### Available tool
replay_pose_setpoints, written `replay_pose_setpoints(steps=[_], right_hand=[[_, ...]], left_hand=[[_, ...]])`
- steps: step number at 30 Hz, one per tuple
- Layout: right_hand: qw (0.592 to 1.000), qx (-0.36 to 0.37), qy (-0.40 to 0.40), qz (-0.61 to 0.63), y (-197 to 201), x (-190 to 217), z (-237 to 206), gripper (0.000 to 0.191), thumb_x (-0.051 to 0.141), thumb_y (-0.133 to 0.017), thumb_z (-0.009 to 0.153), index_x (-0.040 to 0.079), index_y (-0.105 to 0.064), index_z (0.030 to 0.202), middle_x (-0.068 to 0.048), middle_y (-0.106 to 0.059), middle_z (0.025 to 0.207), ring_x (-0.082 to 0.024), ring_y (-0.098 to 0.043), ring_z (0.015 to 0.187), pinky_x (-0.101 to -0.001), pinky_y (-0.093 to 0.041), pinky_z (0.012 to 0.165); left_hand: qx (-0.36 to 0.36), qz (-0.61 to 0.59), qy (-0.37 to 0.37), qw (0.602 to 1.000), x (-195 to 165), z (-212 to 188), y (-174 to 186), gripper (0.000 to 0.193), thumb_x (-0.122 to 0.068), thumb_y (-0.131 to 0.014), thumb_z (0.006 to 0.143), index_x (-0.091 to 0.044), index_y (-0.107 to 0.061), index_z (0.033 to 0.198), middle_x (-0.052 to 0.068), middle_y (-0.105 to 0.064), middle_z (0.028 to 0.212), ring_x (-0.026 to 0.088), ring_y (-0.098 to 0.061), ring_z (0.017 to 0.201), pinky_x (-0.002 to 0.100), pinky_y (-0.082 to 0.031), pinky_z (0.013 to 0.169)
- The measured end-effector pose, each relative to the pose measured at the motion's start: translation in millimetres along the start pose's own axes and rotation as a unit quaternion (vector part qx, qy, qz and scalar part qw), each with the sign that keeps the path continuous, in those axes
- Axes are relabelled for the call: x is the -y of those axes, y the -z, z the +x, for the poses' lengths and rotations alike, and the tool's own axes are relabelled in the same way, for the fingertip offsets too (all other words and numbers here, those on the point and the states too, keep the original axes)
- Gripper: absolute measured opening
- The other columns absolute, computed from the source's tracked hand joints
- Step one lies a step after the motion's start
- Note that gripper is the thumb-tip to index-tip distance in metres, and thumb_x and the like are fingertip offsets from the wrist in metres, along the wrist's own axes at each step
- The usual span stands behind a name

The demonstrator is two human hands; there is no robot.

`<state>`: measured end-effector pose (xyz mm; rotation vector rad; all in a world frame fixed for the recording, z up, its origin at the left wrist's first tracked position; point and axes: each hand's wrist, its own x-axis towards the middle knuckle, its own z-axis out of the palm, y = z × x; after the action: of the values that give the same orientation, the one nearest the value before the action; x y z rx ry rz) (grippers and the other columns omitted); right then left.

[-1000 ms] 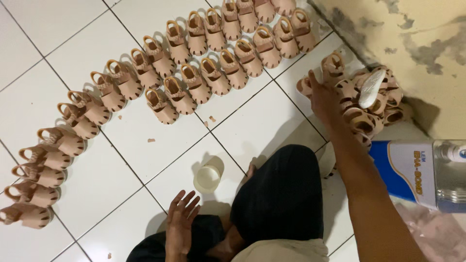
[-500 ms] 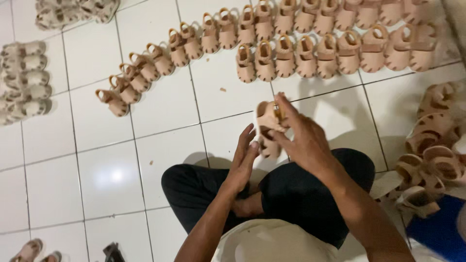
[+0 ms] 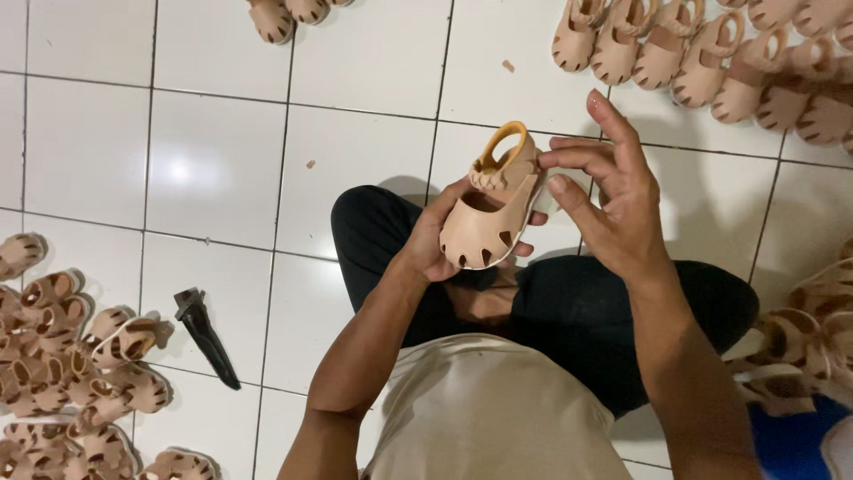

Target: The person sits on the floor and assembles small beige shoes by attaching white soles to the uppers. They repeatedly pick up a shoe, apply adhesive from a small container, press the sole onto the upper, and place the finished shoe in a row on the floor.

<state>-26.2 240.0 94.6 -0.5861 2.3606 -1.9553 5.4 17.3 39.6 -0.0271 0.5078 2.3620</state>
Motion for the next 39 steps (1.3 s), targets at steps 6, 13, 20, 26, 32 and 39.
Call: replay_pose_setpoints(steps=[6,13,20,26,32,39], right_hand=[[0.996,-0.002,-0.069,0.052,-13.0,5.9,4.7,0.076,-0.002,-0.073,0.098,-0.003,-0.032,0.162,-0.011,-0.068,0.107,-0.016,-0.067,0.109,-0.0269,-0.055,0.098],[0.980,-0.050,-0.162,0.107,-26.6,-5.8,6.6,0.073,-0.006,-0.072,0.097,-0.003,-0.036,0.160,-0.009,-0.071,0.097,-0.011,-0.070,0.096,-0.0229,-0.057,0.087],[0.978,-0.080,-0.151,-0.123,-17.2,-69.0,-9.5,0.057,0.009,-0.073,0.101,0.007,-0.049,0.153,-0.013,-0.073,0.112,-0.020,-0.067,0.103,-0.0335,-0.052,0.091],[0.831,0.138,-0.095,-0.531,-17.4,-148.9,-40.6,0.069,0.047,-0.078,0.082,0.018,-0.059,0.142,-0.025,-0.017,0.167,-0.050,-0.015,0.151,-0.0640,-0.020,0.118],[0.827,0.130,-0.047,-0.545,-28.4,-179.6,-49.5,0.077,0.061,-0.067,0.086,0.013,-0.062,0.146,-0.022,-0.016,0.169,-0.051,-0.011,0.153,-0.0688,-0.014,0.118],[0.921,0.100,-0.102,-0.362,-14.4,-124.9,-57.4,0.025,0.032,-0.075,0.093,0.009,-0.074,0.100,-0.026,-0.042,0.160,-0.045,-0.026,0.154,-0.0603,-0.028,0.121]], left_hand=[[-0.115,0.022,-0.038,0.992,-3.6,-7.5,4.7,0.063,-0.049,-0.044,0.108,-0.002,-0.044,0.151,0.025,-0.061,0.135,0.035,-0.065,0.118,0.045,-0.059,0.094],[-0.112,0.626,-0.222,0.739,1.9,-31.9,-22.0,0.055,-0.025,-0.081,0.094,-0.001,-0.056,0.136,0.019,-0.057,0.134,0.028,-0.059,0.126,0.039,-0.052,0.105],[-0.171,0.586,-0.127,0.782,7.5,-27.6,-25.5,0.051,-0.019,-0.080,0.092,-0.006,-0.060,0.137,0.009,-0.065,0.119,0.018,-0.065,0.103,0.032,-0.055,0.085],[-0.139,0.431,-0.071,0.889,7.9,-34.6,-12.3,0.056,-0.014,-0.079,0.092,-0.011,-0.057,0.144,0.006,-0.064,0.122,0.016,-0.064,0.112,0.032,-0.056,0.095],[-0.092,0.406,-0.088,0.905,-0.8,-37.7,-14.6,0.061,-0.013,-0.080,0.092,-0.013,-0.055,0.148,0.006,-0.060,0.141,0.018,-0.060,0.129,0.034,-0.055,0.109],[-0.091,0.424,-0.110,0.894,-23.6,-36.7,-17.7,0.060,-0.011,-0.081,0.093,-0.012,-0.056,0.148,0.006,-0.060,0.144,0.019,-0.057,0.135,0.035,-0.051,0.114]])
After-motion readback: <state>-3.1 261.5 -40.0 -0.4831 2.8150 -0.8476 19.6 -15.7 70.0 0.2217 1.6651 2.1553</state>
